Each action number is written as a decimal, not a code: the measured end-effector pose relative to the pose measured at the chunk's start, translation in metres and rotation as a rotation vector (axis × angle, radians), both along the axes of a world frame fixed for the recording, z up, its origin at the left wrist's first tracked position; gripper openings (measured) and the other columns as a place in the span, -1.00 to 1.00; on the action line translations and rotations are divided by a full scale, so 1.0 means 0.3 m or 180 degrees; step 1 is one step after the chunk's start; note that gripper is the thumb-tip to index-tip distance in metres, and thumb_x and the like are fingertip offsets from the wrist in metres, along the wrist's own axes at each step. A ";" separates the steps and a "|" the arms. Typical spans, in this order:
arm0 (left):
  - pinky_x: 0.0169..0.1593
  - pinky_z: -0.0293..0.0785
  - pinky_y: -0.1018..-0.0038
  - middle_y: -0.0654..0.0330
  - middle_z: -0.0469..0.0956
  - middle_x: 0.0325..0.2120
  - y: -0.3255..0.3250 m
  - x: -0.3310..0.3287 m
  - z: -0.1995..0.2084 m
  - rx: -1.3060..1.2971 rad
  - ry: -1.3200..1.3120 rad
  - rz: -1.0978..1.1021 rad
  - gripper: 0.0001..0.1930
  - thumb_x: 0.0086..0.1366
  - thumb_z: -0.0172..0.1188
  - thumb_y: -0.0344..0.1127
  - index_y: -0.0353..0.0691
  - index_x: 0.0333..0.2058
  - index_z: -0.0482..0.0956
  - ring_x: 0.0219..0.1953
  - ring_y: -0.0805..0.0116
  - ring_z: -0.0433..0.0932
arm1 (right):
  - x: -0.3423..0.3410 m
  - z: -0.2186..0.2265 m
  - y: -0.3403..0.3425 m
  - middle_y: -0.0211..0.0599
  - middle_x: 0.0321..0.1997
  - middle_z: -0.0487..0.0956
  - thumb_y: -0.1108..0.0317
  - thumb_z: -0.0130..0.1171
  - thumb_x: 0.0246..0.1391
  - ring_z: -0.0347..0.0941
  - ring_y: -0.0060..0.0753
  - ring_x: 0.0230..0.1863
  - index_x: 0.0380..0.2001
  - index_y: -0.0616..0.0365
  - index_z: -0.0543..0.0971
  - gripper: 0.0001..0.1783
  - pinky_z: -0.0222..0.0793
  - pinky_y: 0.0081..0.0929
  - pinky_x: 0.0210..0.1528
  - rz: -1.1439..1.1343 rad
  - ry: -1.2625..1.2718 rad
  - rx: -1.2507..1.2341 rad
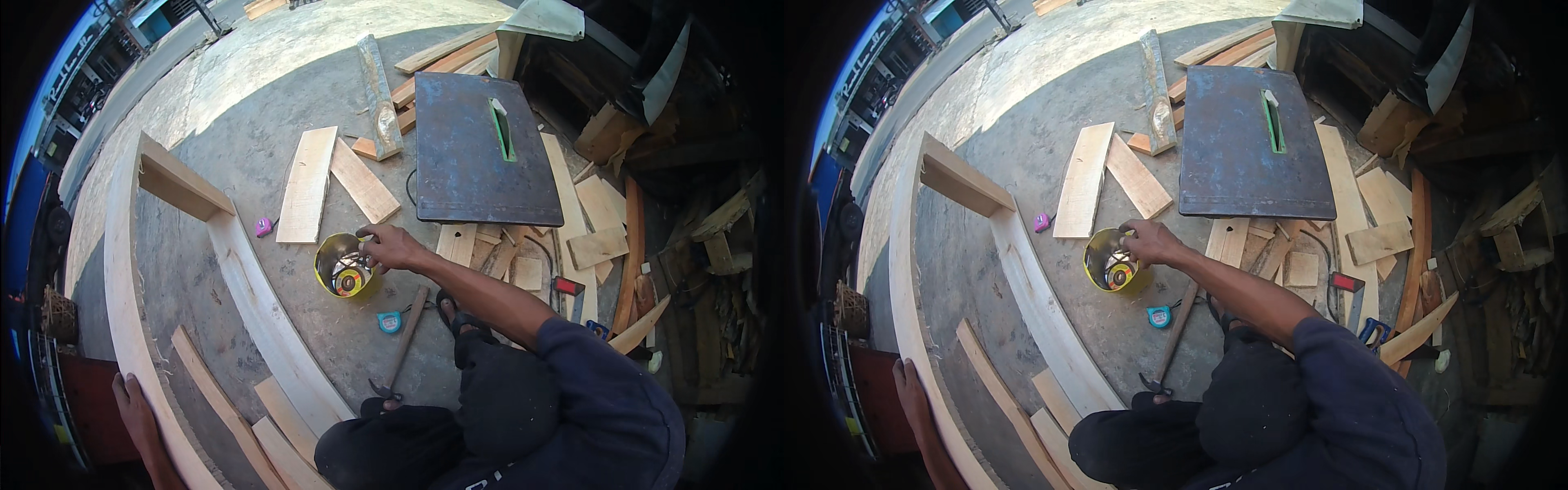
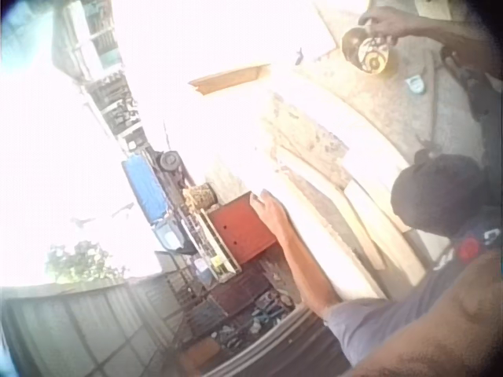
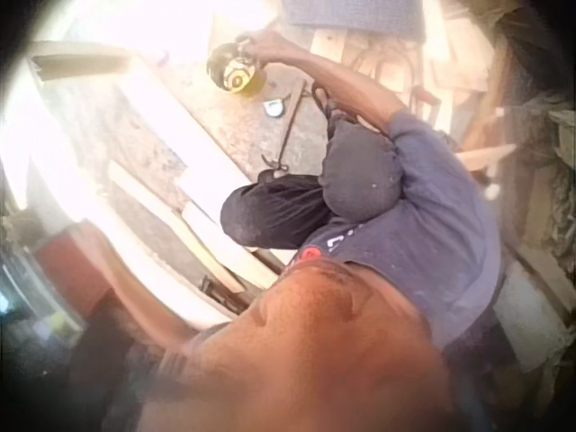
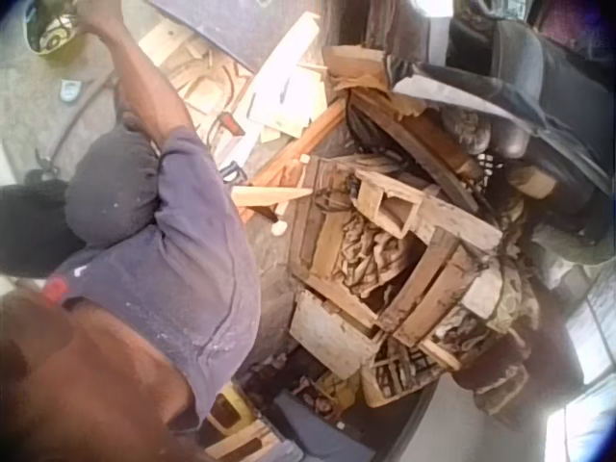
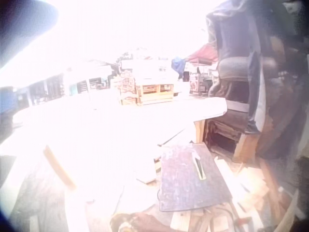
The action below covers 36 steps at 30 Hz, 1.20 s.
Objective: The person measures and marks wooden planks, cuts them on a table saw, and assembles a wooden structure by hammering nails into the joints. The person uses a tape measure, pencil, try square, and hammer to complete the assembly.
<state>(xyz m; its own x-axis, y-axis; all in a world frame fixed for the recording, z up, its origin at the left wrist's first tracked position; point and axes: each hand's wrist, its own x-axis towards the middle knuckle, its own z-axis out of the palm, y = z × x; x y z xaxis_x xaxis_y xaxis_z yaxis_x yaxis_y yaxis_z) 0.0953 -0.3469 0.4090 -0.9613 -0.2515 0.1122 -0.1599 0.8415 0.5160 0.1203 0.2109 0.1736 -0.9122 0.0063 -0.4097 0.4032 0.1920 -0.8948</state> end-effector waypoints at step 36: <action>0.43 0.14 -0.03 -0.19 0.25 0.28 0.571 -0.050 0.099 -0.1828 0.1107 -0.2072 -0.60 0.34 0.17 -0.51 -0.34 0.15 0.44 0.39 -0.18 0.16 | 0.499 0.498 -0.058 -0.12 -0.20 0.62 0.23 0.31 0.17 0.63 -0.40 -0.38 0.08 0.45 0.49 -0.45 0.55 -0.50 -0.63 -0.1772 0.0657 -0.0504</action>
<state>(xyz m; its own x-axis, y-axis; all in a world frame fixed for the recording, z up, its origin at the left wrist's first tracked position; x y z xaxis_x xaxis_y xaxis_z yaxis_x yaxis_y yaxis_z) 0.0802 -0.1755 0.4386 -0.7825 0.5080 0.3600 0.5180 0.8520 -0.0763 0.2699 0.1935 0.3232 -0.8501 0.4581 -0.2598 0.2201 -0.1391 -0.9655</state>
